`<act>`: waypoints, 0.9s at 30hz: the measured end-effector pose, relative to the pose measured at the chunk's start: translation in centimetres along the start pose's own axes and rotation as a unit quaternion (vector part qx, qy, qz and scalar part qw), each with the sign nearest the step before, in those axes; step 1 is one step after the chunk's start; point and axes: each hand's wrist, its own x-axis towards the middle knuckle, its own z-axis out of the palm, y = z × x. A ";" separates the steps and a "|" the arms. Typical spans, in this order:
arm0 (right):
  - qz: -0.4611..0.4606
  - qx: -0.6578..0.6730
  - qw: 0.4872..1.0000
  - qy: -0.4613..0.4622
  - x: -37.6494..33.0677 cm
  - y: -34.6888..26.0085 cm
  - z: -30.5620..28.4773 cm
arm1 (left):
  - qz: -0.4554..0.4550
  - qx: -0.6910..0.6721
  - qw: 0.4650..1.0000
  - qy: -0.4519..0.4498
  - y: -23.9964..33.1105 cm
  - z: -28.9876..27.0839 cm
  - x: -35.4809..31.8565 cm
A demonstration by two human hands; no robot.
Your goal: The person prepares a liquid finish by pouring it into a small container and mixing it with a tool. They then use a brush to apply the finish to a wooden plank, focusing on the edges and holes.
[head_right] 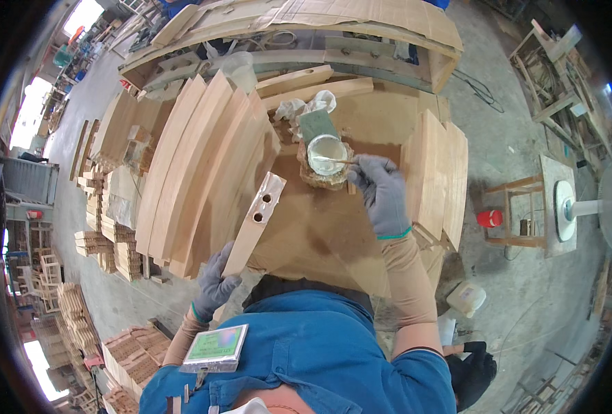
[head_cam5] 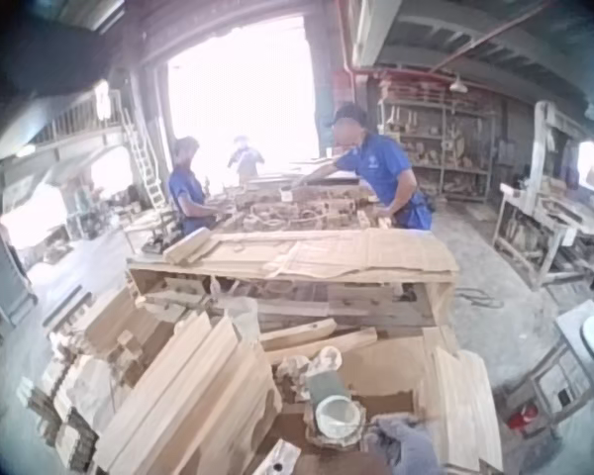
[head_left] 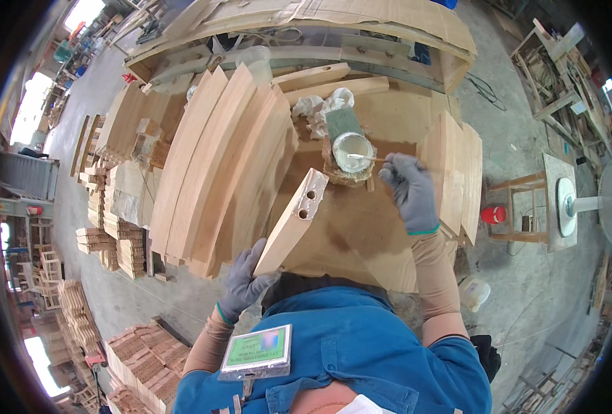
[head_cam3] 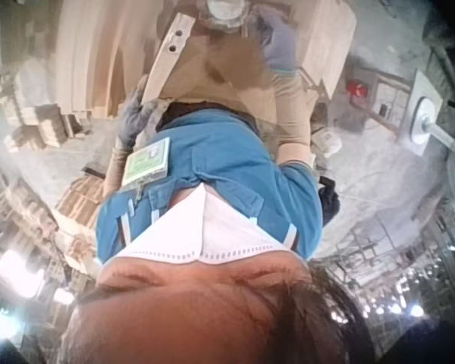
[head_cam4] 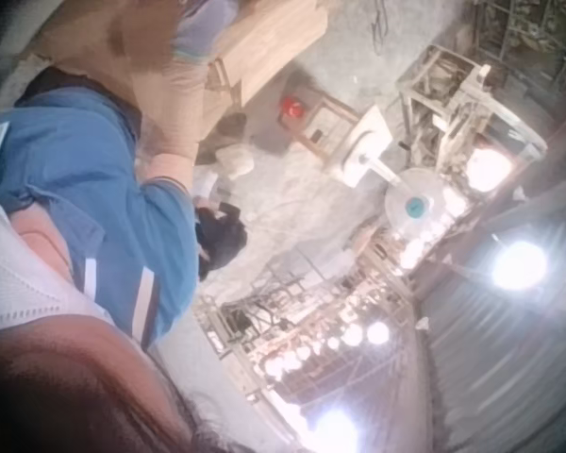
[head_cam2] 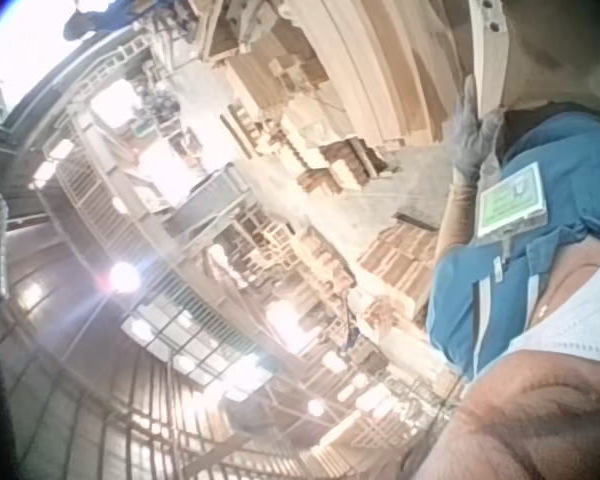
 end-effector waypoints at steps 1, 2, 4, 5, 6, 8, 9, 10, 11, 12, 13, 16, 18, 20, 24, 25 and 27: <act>-0.020 -0.015 0.999 -0.033 -0.8 -1.6 1.5 | -0.002 0.003 1.000 -0.003 0.1 0.0 0.1; -0.045 -0.026 0.995 -0.082 -1.8 -3.2 3.1 | -0.005 0.007 1.000 -0.007 0.2 0.1 0.0; -0.054 -0.176 0.975 -0.127 -4.6 -5.8 6.0 | -0.008 -0.002 1.000 -0.014 0.2 0.2 -0.1; -0.067 -0.236 0.952 -0.184 -5.8 -6.4 7.4 | -0.009 -0.006 1.000 -0.018 0.2 0.2 -0.2; -0.081 -0.288 0.934 -0.193 -6.2 -6.4 8.9 | -0.008 -0.011 1.000 -0.018 0.2 0.0 0.0; -0.126 -0.367 0.882 -0.267 -7.2 -6.1 10.4 | 0.004 -0.014 1.000 -0.011 0.1 0.3 -0.2; -0.155 -0.383 0.865 -0.285 -7.4 -5.7 10.9 | -0.001 -0.023 1.000 -0.018 -0.1 0.3 -0.3; -0.171 -0.393 0.852 -0.301 -7.5 -5.1 11.3 | -0.002 -0.024 0.999 -0.023 -0.2 0.2 -0.3; -0.188 -0.396 0.840 -0.319 -7.6 -4.5 11.5 | 0.003 -0.015 1.000 -0.024 -0.2 0.2 -0.4; -0.206 -0.399 0.828 -0.336 -7.8 -4.1 11.6 | -0.006 -0.031 0.999 -0.028 -0.2 0.3 -0.4; -0.204 -0.473 0.782 -0.351 -7.7 -4.4 11.9 | -0.010 -0.038 0.999 -0.031 -0.2 -0.1 -0.1; -0.303 -0.516 0.709 -0.374 -8.0 -4.4 11.6 | 0.000 -0.032 0.999 -0.027 -0.1 0.2 -0.6; -0.309 -0.504 0.714 -0.375 -8.1 -4.3 11.5 | -0.001 -0.036 0.999 -0.025 -0.1 0.2 -0.7; -0.260 -0.485 0.752 -0.361 -8.0 -4.7 11.7 | -0.010 -0.054 0.998 -0.028 0.1 -0.1 -0.4; -0.176 -0.424 0.840 -0.290 -7.7 -5.9 11.2 | 0.003 -0.038 0.999 -0.018 0.2 0.0 -0.5; -0.183 -0.407 0.854 -0.268 -7.4 -6.0 11.2 | 0.003 -0.042 0.999 -0.018 0.2 0.0 -0.6; -0.168 -0.454 0.823 -0.298 -6.5 -5.4 11.1 | 0.003 -0.037 0.999 -0.024 0.1 -0.1 -0.6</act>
